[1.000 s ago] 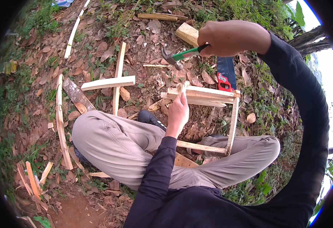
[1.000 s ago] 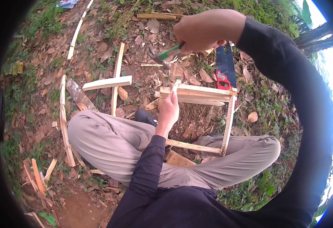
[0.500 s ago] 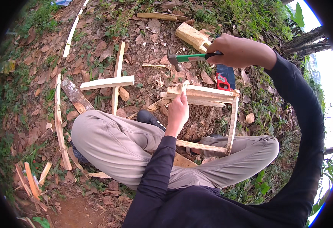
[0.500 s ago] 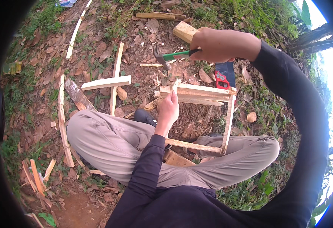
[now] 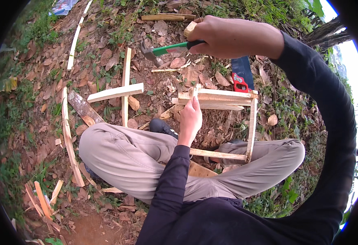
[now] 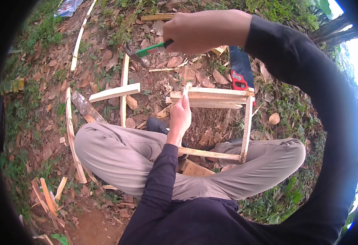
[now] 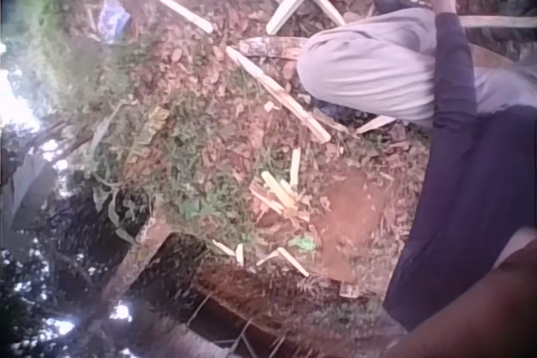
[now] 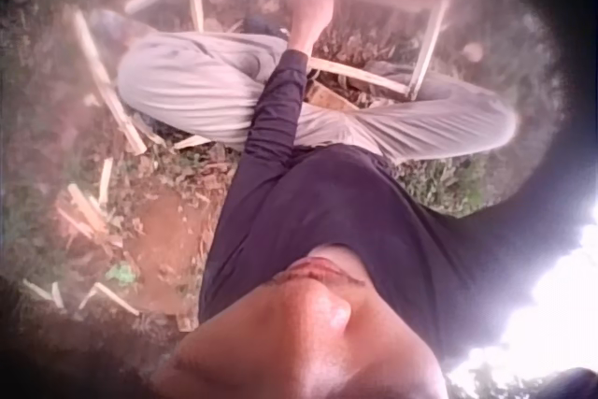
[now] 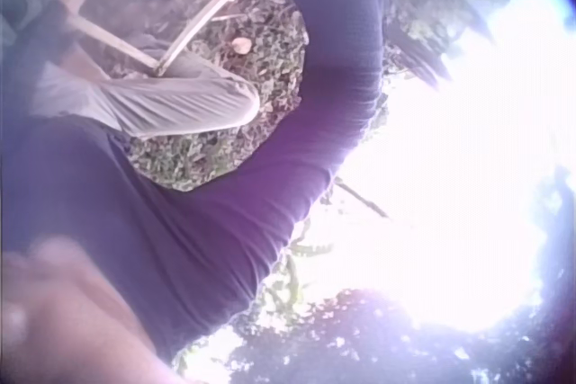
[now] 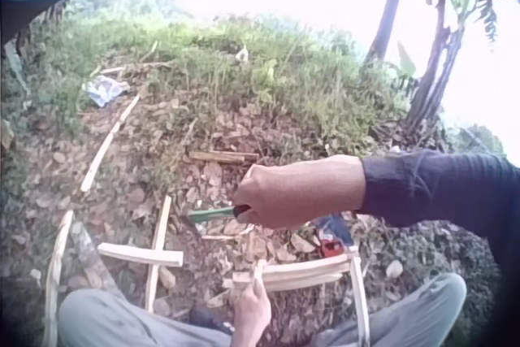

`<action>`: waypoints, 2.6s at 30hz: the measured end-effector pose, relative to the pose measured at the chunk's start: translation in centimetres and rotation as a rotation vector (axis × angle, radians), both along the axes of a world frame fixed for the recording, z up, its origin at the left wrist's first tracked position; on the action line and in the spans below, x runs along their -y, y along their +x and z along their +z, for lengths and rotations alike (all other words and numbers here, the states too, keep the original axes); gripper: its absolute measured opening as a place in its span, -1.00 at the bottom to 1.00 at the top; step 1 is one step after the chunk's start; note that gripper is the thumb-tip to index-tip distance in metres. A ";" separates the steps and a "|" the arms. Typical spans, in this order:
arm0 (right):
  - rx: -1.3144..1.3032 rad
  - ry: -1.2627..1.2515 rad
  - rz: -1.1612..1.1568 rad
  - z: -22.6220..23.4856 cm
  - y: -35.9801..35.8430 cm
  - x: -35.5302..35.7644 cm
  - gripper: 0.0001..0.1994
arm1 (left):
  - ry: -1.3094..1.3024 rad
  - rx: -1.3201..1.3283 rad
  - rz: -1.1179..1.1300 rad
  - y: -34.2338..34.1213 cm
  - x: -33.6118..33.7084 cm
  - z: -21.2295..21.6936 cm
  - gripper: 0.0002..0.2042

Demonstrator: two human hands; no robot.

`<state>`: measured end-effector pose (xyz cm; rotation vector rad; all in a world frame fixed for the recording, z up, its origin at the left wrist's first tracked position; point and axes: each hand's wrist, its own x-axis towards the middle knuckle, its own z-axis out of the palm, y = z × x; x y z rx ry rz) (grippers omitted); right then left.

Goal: The person sits on the ground outdoors and uses a hammer to drive nails into a small wooden frame. They repeatedly hammer the same nail to secure the joint, then lift the frame to inspect it before placing it back down.

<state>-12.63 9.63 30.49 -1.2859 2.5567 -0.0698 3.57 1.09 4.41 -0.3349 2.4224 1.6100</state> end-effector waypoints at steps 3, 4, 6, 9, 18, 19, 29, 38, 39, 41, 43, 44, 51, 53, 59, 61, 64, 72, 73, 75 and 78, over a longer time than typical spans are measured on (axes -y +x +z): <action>0.201 0.535 -0.169 0.2 2.2 -0.2 -0.73 | -0.039 0.018 -0.032 0.0 -0.7 -0.5 -0.45; 0.179 0.679 -0.127 0.1 2.7 -0.2 -0.74 | -0.038 0.005 -0.024 -0.2 -0.5 -0.6 -0.45; 0.206 0.651 -0.180 0.1 2.6 -1.2 -0.76 | -0.037 -0.010 -0.007 -0.1 -0.2 -0.7 -0.46; 0.150 0.340 -0.182 -0.2 2.7 -3.7 -0.77 | -0.028 -0.003 -0.010 0.2 -0.2 -0.9 -0.46; 0.104 0.326 -0.033 0.4 4.1 -2.1 -0.75 | -0.048 0.016 -0.022 0.1 -0.3 -0.8 -0.45; 0.146 0.313 -0.113 0.9 3.6 -2.1 -0.75 | -0.036 0.008 -0.020 0.0 -0.3 -0.8 -0.45; 0.181 0.373 -0.139 -1.0 4.6 -2.3 -0.74 | -0.047 0.000 -0.016 0.2 -0.3 -0.5 -0.45; 0.141 -0.426 -0.829 -13.0 9.6 -9.8 -0.62 | 0.231 0.001 0.023 0.5 -0.3 -3.1 -0.49; 0.095 -0.492 -0.919 -15.8 10.2 -9.7 -0.59 | 0.256 0.032 0.026 0.4 -0.3 -3.0 -0.49; 0.031 -0.591 -1.055 -19.9 10.6 -8.2 -0.56 | 0.254 0.053 0.028 0.6 0.5 -2.5 -0.47; -0.005 -0.637 -1.116 -22.2 10.4 -7.4 -0.58 | 0.211 0.051 0.037 0.6 1.1 -2.7 -0.46; 0.028 -0.649 -1.184 -23.0 10.2 -7.7 -0.60 | 0.195 0.037 0.050 0.6 0.9 -2.7 -0.45; -0.034 -0.643 -1.174 -23.7 10.5 -7.6 -0.60 | 0.382 0.131 0.115 0.3 0.9 -2.1 -0.49; -0.035 -0.646 -1.164 -23.9 10.6 -7.6 -0.59 | 0.240 0.132 0.071 0.0 0.7 -2.3 -0.45; 0.003 -0.647 -1.169 -23.4 11.3 -7.4 -0.61 | 0.086 0.093 0.025 -0.1 0.5 -3.1 -0.43; -0.011 -0.640 -1.176 -23.1 11.3 -7.3 -0.66 | 0.042 0.089 0.016 0.1 0.4 -2.9 -0.42; -0.007 -0.625 -1.159 -23.1 11.2 -7.5 -0.67 | -0.026 0.077 0.019 0.3 0.4 -2.9 -0.39; -0.083 -0.536 -1.080 -24.6 10.5 -7.9 -0.59 | 0.007 0.132 0.031 0.1 -0.1 -1.0 -0.37; -0.072 -0.535 -1.066 -24.7 10.5 -8.1 -0.61 | -0.006 0.112 0.020 0.1 0.0 -1.0 -0.37; -0.044 -0.533 -1.035 -24.0 10.6 -8.1 -0.64 | -0.034 0.074 0.005 0.4 0.3 -1.5 -0.37; 0.000 -0.473 -1.101 -23.1 10.5 -7.6 -0.64 | 0.092 0.163 0.013 -0.1 0.6 -2.4 -0.38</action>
